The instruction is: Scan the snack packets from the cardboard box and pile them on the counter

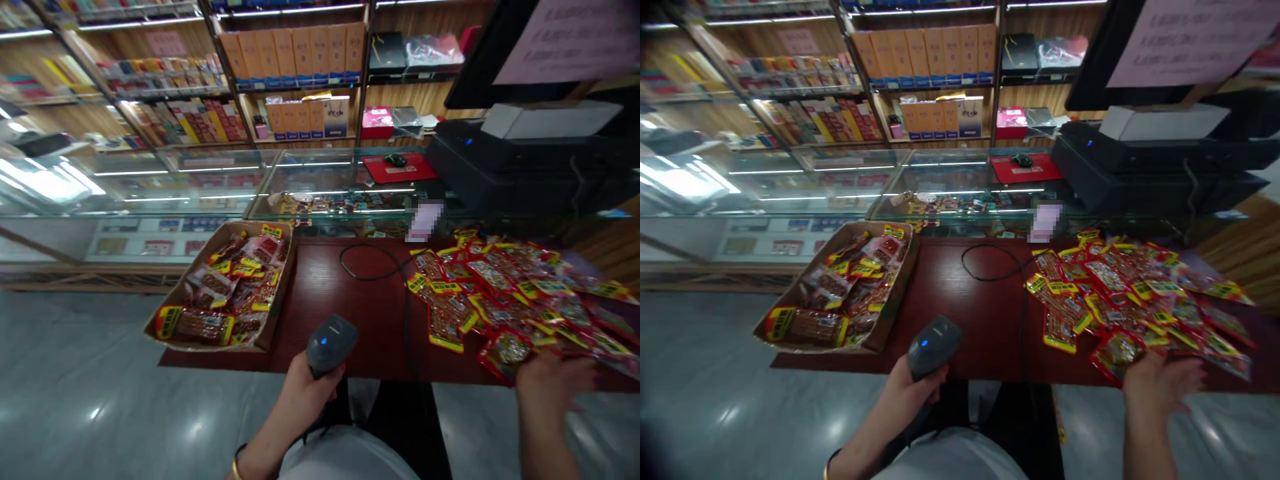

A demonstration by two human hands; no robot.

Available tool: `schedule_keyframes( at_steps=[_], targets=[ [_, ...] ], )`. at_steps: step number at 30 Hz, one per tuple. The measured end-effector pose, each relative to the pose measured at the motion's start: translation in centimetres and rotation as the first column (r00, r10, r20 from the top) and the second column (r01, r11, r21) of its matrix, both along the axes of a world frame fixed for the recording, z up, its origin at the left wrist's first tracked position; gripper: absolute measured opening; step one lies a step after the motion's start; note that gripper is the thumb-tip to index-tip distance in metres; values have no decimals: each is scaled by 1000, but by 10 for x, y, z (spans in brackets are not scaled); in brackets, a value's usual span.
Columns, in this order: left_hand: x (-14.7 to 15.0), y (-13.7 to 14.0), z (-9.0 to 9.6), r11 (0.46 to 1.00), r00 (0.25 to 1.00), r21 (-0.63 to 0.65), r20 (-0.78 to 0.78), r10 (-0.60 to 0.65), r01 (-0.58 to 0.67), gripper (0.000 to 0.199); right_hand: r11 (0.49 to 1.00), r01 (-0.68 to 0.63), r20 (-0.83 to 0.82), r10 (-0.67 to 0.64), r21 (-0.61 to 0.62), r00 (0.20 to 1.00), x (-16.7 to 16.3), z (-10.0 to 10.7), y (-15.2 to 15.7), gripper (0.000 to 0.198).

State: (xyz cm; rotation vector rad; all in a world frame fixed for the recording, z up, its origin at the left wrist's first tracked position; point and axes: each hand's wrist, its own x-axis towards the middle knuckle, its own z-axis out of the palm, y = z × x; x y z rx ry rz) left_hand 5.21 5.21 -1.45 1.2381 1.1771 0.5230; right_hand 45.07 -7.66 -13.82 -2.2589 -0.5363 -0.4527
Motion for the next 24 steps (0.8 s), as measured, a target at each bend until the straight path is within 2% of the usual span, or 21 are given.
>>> schedule_keyframes(
  at_steps=[2,3,4,5,6,7,8,9,11,12,13,15,16,20,22,24],
  targets=[
    [-6,-3,0,999,999,-5,-4,40,-40,17,993,30,55,-37,117,998,-18,15,15,82],
    [-11,-4,-1,998,998,-4,-5,63,-63,16,986,-27,107,10,163,994,-34,28,30,84],
    [-16,-4,-1,996,996,-1,-7,84,-84,16,964,-175,168,142,198,975,-54,44,51,80],
    [-21,-4,-2,994,994,5,-9,105,-105,17,909,-359,169,328,213,929,-78,63,76,72],
    [-26,-4,-2,992,992,16,-13,126,-125,17,812,-549,147,529,198,836,-106,82,105,60],
    [-31,-3,-1,989,990,28,-14,144,-143,18,673,-725,110,717,148,688,-137,101,136,51],
    [-36,-3,0,987,987,39,-12,159,-158,18,513,-854,85,850,89,520,-169,119,168,45],
    [-41,-3,2,984,985,48,-7,173,-172,18,377,-926,72,923,24,378,-200,134,200,41],
    [-49,-2,6,978,980,57,11,201,-201,17,231,-959,28,973,-163,230,-259,156,258,41],
    [-52,-3,8,975,977,57,23,214,-215,17,174,-942,-20,982,-287,188,-285,162,283,46],
    [-55,-4,9,971,973,57,35,230,-231,17,125,-897,-87,980,-424,178,-308,165,303,56],
    [-59,-5,11,963,963,53,62,262,-265,17,80,-805,-194,952,-587,237,-342,164,332,74],
    [-61,-6,12,960,959,49,75,272,-276,17,63,-777,-230,937,-627,262,-353,161,341,73],
    [-68,-7,11,955,953,37,89,289,-293,17,28,-771,-278,924,-636,262,-361,151,350,25],
    [-69,-7,9,954,954,33,59,294,-296,20,58,-794,-258,929,-605,264,-349,154,345,28],
    [-67,-5,5,957,957,26,34,288,-289,23,136,-814,-219,926,-565,306,-328,158,333,36]
  ],
)
